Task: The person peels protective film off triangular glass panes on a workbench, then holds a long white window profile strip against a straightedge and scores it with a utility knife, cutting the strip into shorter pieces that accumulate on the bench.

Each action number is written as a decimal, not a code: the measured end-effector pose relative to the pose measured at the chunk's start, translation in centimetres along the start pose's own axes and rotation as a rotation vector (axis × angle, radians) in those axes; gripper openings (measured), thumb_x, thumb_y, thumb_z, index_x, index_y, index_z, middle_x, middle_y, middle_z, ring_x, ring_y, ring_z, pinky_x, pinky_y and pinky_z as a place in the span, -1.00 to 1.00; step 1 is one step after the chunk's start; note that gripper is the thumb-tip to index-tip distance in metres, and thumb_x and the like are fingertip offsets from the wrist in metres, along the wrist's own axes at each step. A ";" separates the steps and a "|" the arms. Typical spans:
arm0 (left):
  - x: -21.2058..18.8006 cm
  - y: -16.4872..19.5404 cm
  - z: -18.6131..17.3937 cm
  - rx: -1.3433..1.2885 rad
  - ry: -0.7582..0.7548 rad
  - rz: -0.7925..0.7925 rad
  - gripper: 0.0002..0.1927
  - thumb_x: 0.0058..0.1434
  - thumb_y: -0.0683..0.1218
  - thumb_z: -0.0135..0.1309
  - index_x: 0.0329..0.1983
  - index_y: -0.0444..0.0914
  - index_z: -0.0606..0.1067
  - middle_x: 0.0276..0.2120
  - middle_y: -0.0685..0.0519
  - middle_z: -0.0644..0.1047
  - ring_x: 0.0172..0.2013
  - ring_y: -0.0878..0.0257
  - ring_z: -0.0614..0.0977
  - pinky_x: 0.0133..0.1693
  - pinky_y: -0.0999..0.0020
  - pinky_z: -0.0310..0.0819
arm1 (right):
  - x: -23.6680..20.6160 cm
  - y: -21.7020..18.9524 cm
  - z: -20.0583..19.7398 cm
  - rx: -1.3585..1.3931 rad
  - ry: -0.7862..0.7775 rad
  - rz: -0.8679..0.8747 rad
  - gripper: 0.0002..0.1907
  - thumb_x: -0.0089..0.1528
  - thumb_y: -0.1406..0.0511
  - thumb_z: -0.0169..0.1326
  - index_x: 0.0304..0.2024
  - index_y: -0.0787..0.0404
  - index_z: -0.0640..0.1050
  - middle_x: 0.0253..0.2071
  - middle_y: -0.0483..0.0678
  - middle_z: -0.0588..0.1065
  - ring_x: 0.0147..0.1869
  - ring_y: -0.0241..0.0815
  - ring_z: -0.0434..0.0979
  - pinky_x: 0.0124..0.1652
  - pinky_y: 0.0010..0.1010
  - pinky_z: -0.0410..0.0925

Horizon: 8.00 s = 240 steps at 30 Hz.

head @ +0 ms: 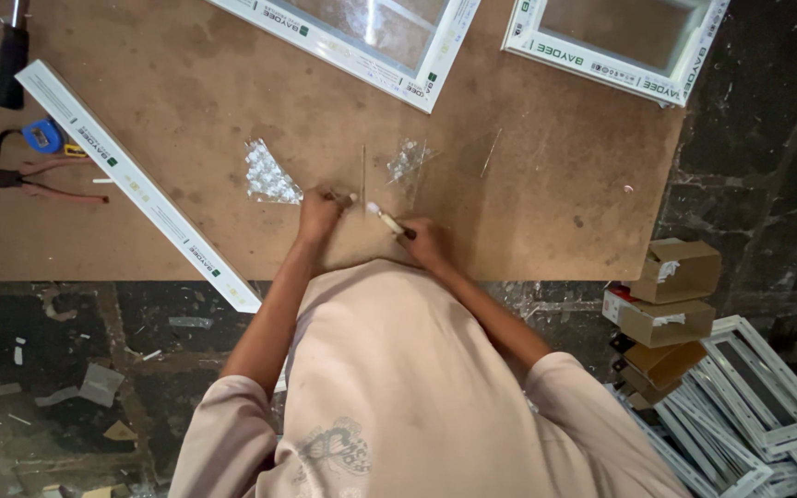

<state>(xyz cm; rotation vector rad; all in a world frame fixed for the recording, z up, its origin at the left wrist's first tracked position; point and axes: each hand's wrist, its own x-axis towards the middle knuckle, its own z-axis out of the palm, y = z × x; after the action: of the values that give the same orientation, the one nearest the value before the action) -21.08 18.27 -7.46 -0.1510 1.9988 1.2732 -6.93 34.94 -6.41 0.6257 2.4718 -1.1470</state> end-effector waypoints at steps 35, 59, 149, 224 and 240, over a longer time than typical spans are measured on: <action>-3.1 2.3 -2.4 -0.718 -0.438 -0.017 -0.75 0.33 -0.32 -0.20 0.06 -0.46 0.31 0.03 -0.36 0.54 0.00 -0.14 0.68 0.05 0.06 0.65 | 4.3 -7.9 -1.6 -0.236 0.739 0.328 -0.31 -0.11 0.04 0.47 0.00 0.10 0.52 0.05 0.02 0.51 0.23 0.10 0.42 0.11 0.04 0.28; -3.3 1.1 -0.6 -0.527 -0.272 0.188 -0.73 0.43 -0.14 0.03 0.10 -0.40 0.45 -0.11 -0.04 0.58 -0.10 0.24 0.59 -0.05 0.32 0.52 | 1.1 -9.1 0.2 0.858 0.099 0.247 -0.83 0.26 0.31 0.27 -0.27 0.34 0.64 -0.38 -0.05 0.60 -0.37 -0.30 0.55 -0.37 -0.48 0.39; -6.0 -7.1 -7.1 -0.656 -0.183 -0.108 -0.73 0.32 -0.04 0.08 -0.06 -0.34 0.52 -0.36 -0.02 0.65 -0.62 0.32 0.52 -0.66 0.44 0.26 | 6.1 -1.9 -4.8 -0.339 0.883 0.102 -0.22 0.02 0.17 0.44 0.21 0.27 0.41 0.20 0.22 0.39 0.31 0.36 0.26 0.21 0.14 0.18; -7.6 -6.9 -10.9 -1.451 0.013 0.303 -0.40 0.53 0.20 -0.33 0.42 -0.30 0.26 0.29 -0.10 0.41 0.28 0.06 0.45 0.32 0.11 0.29 | 2.0 -22.5 12.1 1.061 0.069 0.036 -0.74 0.31 0.43 0.09 0.06 0.27 0.50 -0.11 -0.10 0.54 -0.05 -0.28 0.52 -0.03 -0.39 0.41; -8.5 -2.6 -3.6 -1.074 0.098 0.273 -0.50 0.37 0.00 0.09 0.30 -0.31 0.40 0.08 0.00 0.53 0.08 0.22 0.53 0.16 0.29 0.39 | 0.0 -18.2 9.2 0.878 0.301 0.078 -0.65 0.34 0.43 -0.02 0.19 0.28 0.46 -0.01 -0.02 0.56 0.02 -0.21 0.52 0.01 -0.33 0.40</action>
<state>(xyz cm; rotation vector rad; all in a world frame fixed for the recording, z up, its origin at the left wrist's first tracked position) -15.72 11.64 -3.05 -0.4585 1.2228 2.4374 -15.36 17.29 -0.62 1.1724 2.0255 -2.2453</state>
